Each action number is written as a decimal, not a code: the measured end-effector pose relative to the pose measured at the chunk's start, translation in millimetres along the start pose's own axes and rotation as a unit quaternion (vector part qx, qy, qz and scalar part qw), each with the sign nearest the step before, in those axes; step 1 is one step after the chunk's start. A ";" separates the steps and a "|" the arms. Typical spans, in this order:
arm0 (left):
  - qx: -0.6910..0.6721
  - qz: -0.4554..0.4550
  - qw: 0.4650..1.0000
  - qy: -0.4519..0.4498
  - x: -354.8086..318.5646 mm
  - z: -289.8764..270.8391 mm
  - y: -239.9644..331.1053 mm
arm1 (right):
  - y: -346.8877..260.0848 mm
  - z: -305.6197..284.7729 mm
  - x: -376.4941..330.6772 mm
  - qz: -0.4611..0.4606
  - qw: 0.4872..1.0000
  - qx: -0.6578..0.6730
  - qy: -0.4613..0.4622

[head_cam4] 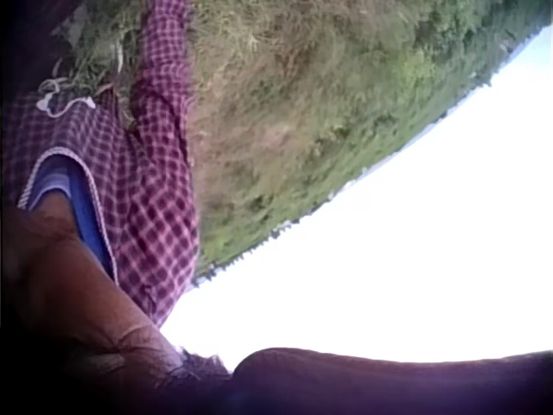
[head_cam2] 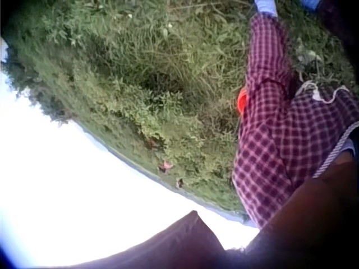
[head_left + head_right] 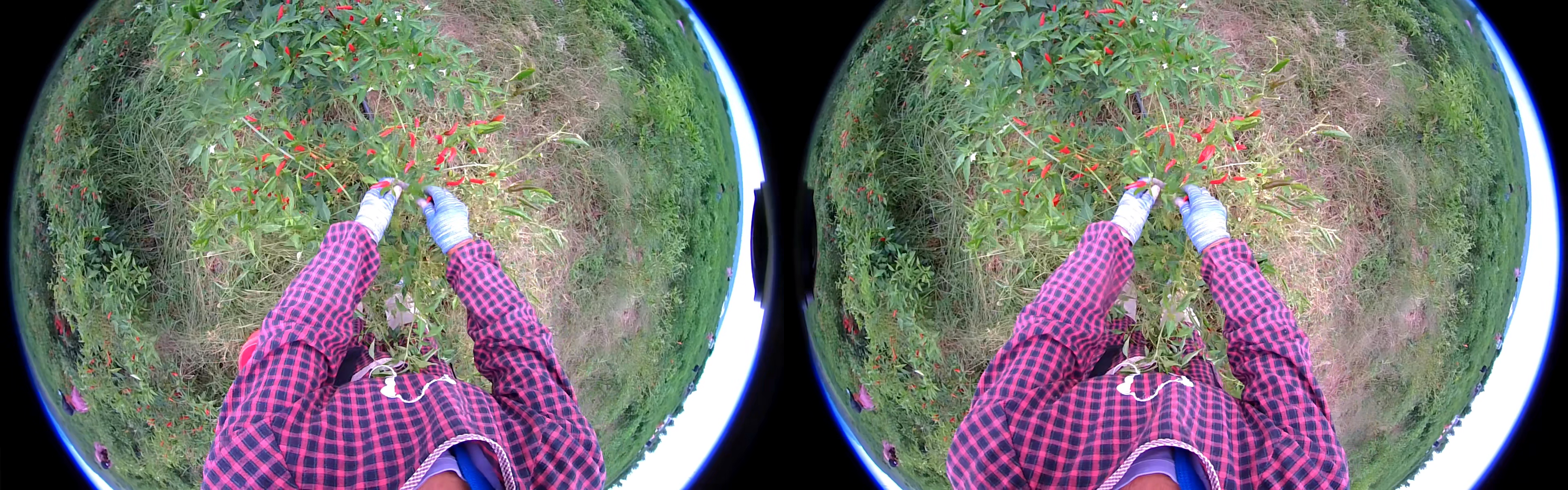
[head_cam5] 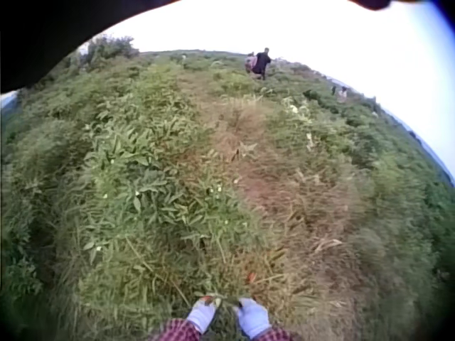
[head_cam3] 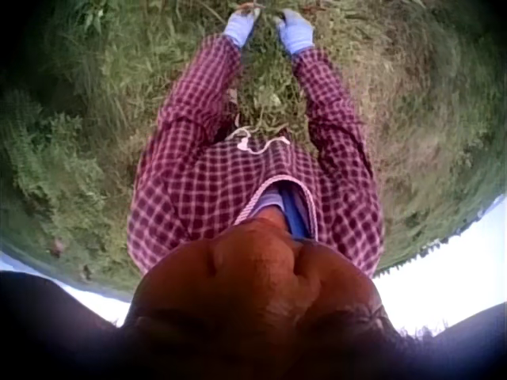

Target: The person harvests red chili peppers from plants in an outdoor garden. They pick the peppers by hand and place them into a red bucket positioned on the ground nearby.

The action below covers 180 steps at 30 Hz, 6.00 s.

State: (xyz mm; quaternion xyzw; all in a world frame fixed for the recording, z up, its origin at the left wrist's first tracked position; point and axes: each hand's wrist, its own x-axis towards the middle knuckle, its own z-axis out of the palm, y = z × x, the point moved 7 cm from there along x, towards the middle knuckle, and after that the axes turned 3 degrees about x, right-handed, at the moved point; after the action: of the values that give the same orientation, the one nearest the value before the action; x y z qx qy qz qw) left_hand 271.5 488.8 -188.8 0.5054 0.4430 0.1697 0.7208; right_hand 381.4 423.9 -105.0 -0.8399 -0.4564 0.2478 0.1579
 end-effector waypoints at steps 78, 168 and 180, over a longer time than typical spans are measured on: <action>0.316 0.115 0.888 -0.313 -99.0 33.7 5.9 | 33.3 10.9 55.8 0.257 0.725 0.636 0.066; 0.425 0.140 0.794 -0.411 -121.6 74.5 11.2 | -17.8 50.1 96.4 -0.025 0.945 -0.178 -0.274; 0.357 0.282 0.879 0.146 -68.2 -22.6 122.7 | 22.0 24.5 50.0 0.089 0.937 0.335 -0.035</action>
State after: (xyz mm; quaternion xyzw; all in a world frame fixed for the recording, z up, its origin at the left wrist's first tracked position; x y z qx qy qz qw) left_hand 240.7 507.7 -51.2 0.8011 0.4128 0.2681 0.3405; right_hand 405.9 455.4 -149.8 -0.7664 -0.2753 0.4288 0.3911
